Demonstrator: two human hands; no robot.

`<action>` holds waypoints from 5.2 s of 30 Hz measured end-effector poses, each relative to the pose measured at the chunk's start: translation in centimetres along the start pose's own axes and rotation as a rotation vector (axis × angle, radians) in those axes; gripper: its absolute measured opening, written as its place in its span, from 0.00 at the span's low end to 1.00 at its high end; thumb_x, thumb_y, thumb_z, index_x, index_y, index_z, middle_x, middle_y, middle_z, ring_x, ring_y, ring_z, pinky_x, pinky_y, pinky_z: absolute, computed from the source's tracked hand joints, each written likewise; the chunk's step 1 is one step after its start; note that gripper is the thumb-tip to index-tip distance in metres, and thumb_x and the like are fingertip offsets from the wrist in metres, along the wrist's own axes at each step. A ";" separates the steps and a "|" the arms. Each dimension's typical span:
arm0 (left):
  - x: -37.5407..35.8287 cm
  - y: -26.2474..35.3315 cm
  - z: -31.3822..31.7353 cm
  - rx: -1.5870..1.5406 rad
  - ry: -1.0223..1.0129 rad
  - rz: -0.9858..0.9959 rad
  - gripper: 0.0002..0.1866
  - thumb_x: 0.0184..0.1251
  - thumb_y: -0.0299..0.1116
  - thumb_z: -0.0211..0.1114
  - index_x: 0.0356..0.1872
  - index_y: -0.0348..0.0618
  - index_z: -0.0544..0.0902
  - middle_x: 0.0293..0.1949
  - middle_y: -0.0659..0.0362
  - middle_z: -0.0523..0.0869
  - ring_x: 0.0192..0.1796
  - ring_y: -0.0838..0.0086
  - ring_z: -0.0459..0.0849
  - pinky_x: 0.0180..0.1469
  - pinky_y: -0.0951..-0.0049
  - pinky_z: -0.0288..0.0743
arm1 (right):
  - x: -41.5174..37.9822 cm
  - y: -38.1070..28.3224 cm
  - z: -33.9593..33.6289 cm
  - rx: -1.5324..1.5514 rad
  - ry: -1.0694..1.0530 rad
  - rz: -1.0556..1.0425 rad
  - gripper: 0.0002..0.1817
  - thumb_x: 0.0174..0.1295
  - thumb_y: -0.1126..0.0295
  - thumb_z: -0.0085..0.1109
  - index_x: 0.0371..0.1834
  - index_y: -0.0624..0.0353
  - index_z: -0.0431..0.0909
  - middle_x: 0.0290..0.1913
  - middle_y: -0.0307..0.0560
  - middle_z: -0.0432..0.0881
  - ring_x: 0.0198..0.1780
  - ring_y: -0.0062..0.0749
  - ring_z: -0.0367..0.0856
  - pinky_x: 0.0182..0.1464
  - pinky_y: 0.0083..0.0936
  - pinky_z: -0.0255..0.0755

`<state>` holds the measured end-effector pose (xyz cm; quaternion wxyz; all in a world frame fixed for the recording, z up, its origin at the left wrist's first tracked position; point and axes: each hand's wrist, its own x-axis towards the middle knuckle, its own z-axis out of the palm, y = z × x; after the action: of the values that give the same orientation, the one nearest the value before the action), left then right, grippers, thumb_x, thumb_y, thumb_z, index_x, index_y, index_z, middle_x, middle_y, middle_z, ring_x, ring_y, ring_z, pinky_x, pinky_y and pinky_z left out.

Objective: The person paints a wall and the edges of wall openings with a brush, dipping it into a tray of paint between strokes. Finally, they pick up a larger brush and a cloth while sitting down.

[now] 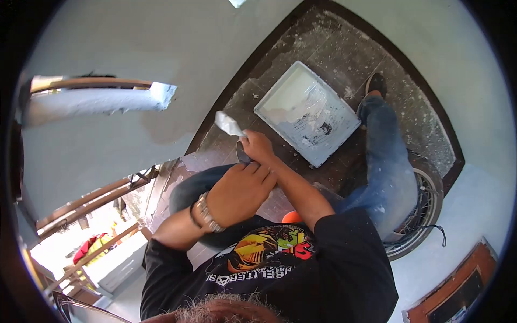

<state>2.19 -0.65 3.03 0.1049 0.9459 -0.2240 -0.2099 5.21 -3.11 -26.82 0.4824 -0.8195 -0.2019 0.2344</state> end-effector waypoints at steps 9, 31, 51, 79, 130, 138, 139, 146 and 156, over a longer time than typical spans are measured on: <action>-0.1 4.7 -0.3 -0.368 0.064 0.200 0.13 0.64 0.36 0.64 0.45 0.41 0.80 0.39 0.45 0.85 0.44 0.47 0.83 0.45 0.54 0.76 | -6.1 -7.8 -23.3 0.045 0.585 -0.064 0.17 0.66 0.61 0.57 0.49 0.64 0.76 0.39 0.70 0.82 0.46 0.69 0.79 0.47 0.51 0.72; 2.2 15.8 4.9 -1.171 0.051 0.118 0.12 0.73 0.31 0.60 0.50 0.33 0.76 0.38 0.57 0.85 0.42 0.75 0.82 0.47 0.72 0.76 | -26.7 -10.6 -25.7 0.913 0.621 -0.200 0.08 0.72 0.67 0.57 0.41 0.60 0.71 0.25 0.33 0.74 0.25 0.12 0.70 0.25 0.18 0.65; 1.7 8.8 -1.9 -1.413 0.167 0.012 0.10 0.76 0.33 0.57 0.49 0.37 0.76 0.37 0.59 0.85 0.35 0.81 0.81 0.32 0.80 0.71 | -18.8 4.5 -43.8 -0.499 0.714 0.362 0.23 0.67 0.53 0.57 0.58 0.56 0.79 0.57 0.59 0.81 0.59 0.53 0.79 0.60 0.43 0.72; 0.4 -0.5 -3.3 -1.320 0.578 -0.079 0.12 0.74 0.33 0.60 0.49 0.34 0.80 0.36 0.60 0.87 0.36 0.84 0.81 0.36 0.83 0.68 | -17.2 -5.8 -39.8 -0.101 0.224 0.135 0.20 0.67 0.68 0.61 0.62 0.60 0.78 0.56 0.49 0.84 0.53 0.32 0.82 0.58 0.28 0.73; -1.2 -0.2 -0.5 -1.229 0.590 -0.007 0.10 0.76 0.36 0.59 0.43 0.39 0.79 0.34 0.65 0.82 0.31 0.86 0.72 0.33 0.84 0.64 | -44.6 13.7 -40.5 -0.421 0.516 0.508 0.12 0.58 0.65 0.68 0.37 0.64 0.81 0.38 0.53 0.78 0.43 0.46 0.78 0.49 0.36 0.70; -2.3 -0.9 0.2 -1.210 0.600 -0.042 0.10 0.75 0.36 0.59 0.43 0.39 0.79 0.35 0.62 0.84 0.30 0.85 0.73 0.33 0.83 0.65 | -43.7 10.9 -40.7 -0.453 0.759 0.576 0.14 0.59 0.63 0.67 0.37 0.65 0.83 0.40 0.59 0.80 0.46 0.55 0.79 0.51 0.41 0.71; -2.2 -1.2 0.5 -1.224 0.608 -0.042 0.10 0.75 0.36 0.59 0.43 0.38 0.79 0.35 0.62 0.84 0.30 0.84 0.73 0.33 0.83 0.65 | -43.2 10.7 -40.5 -0.476 0.760 0.585 0.14 0.59 0.63 0.67 0.37 0.64 0.83 0.41 0.59 0.80 0.46 0.55 0.80 0.51 0.42 0.71; -2.2 0.6 -0.8 -1.125 0.571 -0.050 0.11 0.75 0.35 0.58 0.48 0.38 0.78 0.37 0.58 0.88 0.33 0.82 0.80 0.34 0.83 0.66 | -40.3 11.4 -39.0 -0.394 0.638 0.661 0.17 0.59 0.57 0.68 0.42 0.58 0.84 0.47 0.58 0.81 0.51 0.53 0.81 0.54 0.43 0.73; -2.0 0.5 -0.5 -1.184 0.571 -0.026 0.11 0.76 0.35 0.58 0.49 0.38 0.78 0.36 0.60 0.86 0.34 0.84 0.78 0.34 0.84 0.64 | -42.7 9.6 -38.1 -0.525 0.319 0.736 0.28 0.62 0.61 0.63 0.64 0.56 0.71 0.62 0.57 0.77 0.65 0.53 0.74 0.64 0.46 0.68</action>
<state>0.64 -0.11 4.33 0.6605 0.7495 -0.0223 -0.0397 -6.25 -57.72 -11.07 0.1688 -0.9565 0.1260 0.2019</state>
